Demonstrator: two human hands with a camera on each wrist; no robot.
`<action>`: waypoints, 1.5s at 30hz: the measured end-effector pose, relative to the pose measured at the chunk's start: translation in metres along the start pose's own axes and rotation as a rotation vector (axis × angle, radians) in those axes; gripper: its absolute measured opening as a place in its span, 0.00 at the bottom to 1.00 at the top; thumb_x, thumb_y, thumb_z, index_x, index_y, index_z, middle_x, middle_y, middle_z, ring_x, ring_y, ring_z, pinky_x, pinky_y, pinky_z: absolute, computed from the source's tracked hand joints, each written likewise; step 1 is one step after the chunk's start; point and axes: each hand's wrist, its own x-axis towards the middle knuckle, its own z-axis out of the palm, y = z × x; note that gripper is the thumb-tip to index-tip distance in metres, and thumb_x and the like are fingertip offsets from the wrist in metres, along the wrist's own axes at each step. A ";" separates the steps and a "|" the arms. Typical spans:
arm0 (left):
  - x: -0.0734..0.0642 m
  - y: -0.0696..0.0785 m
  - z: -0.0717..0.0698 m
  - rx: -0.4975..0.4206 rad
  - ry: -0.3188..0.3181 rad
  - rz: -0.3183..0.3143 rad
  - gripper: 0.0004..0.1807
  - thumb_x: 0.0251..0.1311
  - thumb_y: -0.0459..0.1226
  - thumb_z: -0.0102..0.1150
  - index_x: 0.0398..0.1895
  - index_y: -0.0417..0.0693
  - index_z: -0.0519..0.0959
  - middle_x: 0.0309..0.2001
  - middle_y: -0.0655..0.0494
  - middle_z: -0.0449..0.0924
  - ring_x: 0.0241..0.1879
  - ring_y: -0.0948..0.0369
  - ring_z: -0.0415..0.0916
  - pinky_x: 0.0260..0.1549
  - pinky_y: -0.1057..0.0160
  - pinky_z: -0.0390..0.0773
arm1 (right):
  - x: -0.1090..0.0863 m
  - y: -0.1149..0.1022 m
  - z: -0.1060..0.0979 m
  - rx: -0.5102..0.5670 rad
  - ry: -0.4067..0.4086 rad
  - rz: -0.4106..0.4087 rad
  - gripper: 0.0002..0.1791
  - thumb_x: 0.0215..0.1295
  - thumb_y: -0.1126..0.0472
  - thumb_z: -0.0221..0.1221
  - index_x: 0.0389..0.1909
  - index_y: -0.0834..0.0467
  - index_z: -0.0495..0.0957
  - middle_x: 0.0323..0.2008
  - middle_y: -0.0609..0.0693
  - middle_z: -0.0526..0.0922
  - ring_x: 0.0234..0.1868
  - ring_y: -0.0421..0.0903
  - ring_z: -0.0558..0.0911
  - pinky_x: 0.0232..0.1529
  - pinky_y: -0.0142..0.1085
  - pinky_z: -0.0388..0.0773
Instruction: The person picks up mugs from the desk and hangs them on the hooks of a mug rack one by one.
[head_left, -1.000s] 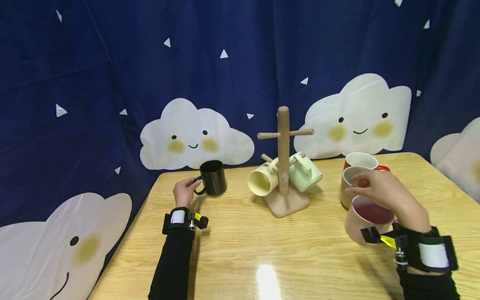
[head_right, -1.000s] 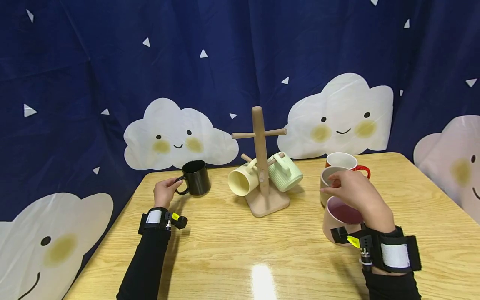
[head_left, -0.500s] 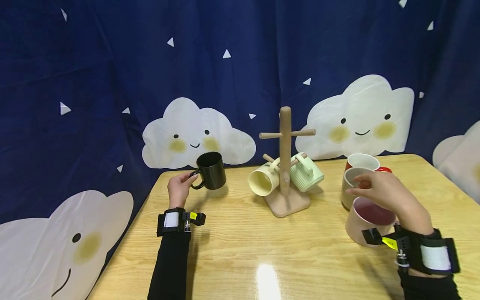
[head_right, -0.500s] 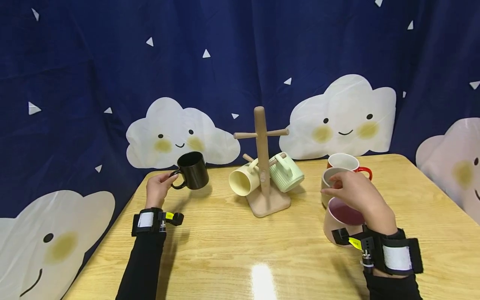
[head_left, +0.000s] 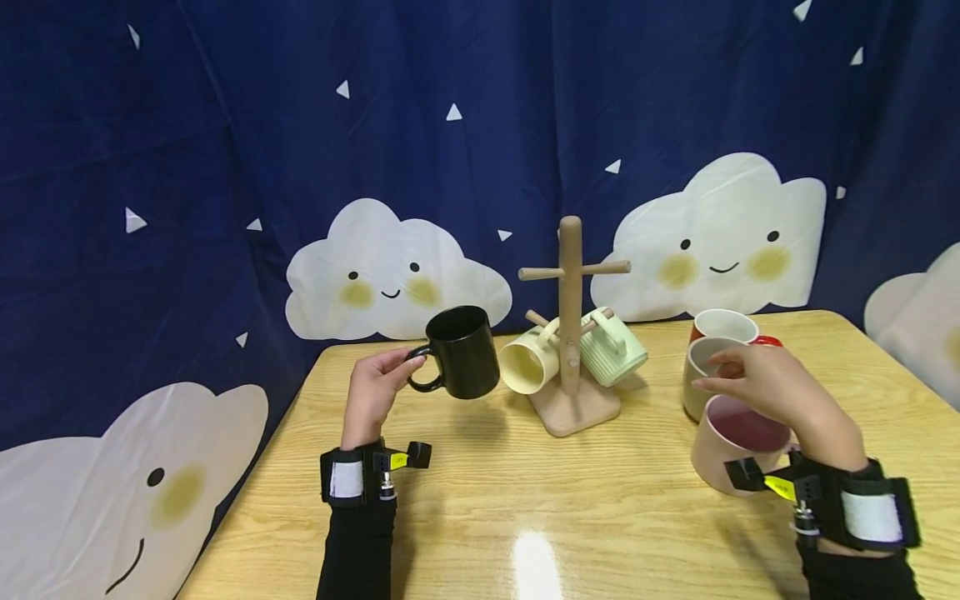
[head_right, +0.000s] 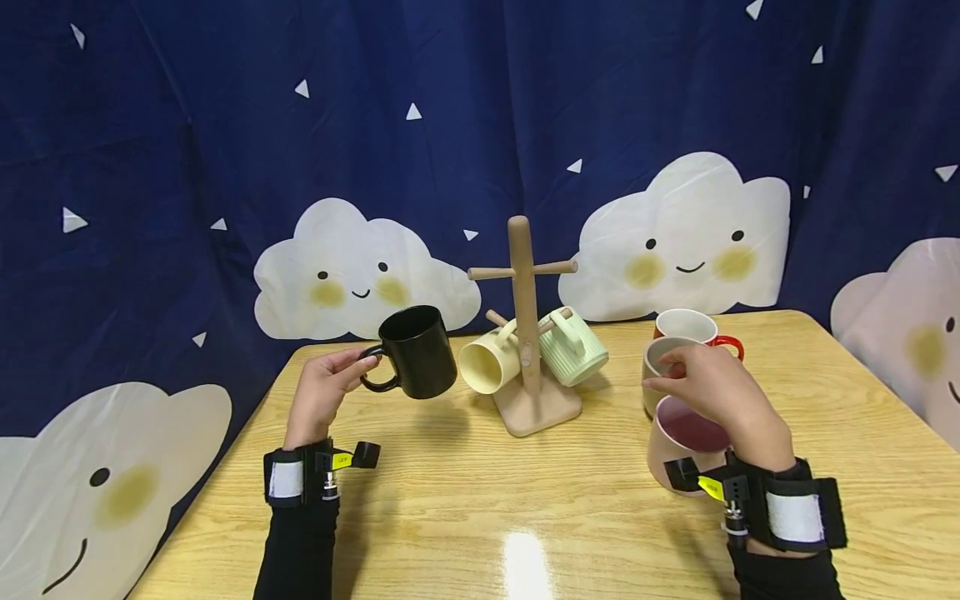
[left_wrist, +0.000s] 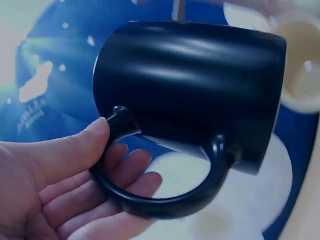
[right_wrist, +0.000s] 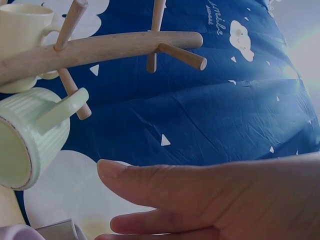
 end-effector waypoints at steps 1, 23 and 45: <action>-0.004 0.004 0.002 -0.006 -0.013 0.005 0.15 0.56 0.40 0.62 0.43 0.42 0.82 0.43 0.48 0.83 0.44 0.61 0.77 0.49 0.58 0.74 | 0.000 0.000 0.000 -0.002 0.001 -0.003 0.26 0.53 0.49 0.64 0.42 0.69 0.78 0.33 0.63 0.83 0.37 0.58 0.81 0.37 0.52 0.75; -0.059 0.055 0.070 -0.180 -0.350 0.198 0.13 0.55 0.36 0.62 0.43 0.42 0.82 0.41 0.48 0.84 0.40 0.65 0.79 0.47 0.62 0.76 | 0.000 -0.002 0.001 -0.012 0.016 -0.005 0.27 0.53 0.48 0.64 0.43 0.68 0.78 0.35 0.64 0.83 0.38 0.59 0.81 0.38 0.52 0.75; -0.060 0.055 0.084 -0.112 -0.517 0.225 0.12 0.60 0.35 0.56 0.42 0.36 0.81 0.39 0.43 0.83 0.36 0.66 0.77 0.41 0.64 0.79 | -0.001 -0.009 0.000 0.010 0.093 0.021 0.23 0.54 0.52 0.64 0.45 0.65 0.79 0.35 0.63 0.83 0.38 0.59 0.80 0.36 0.48 0.74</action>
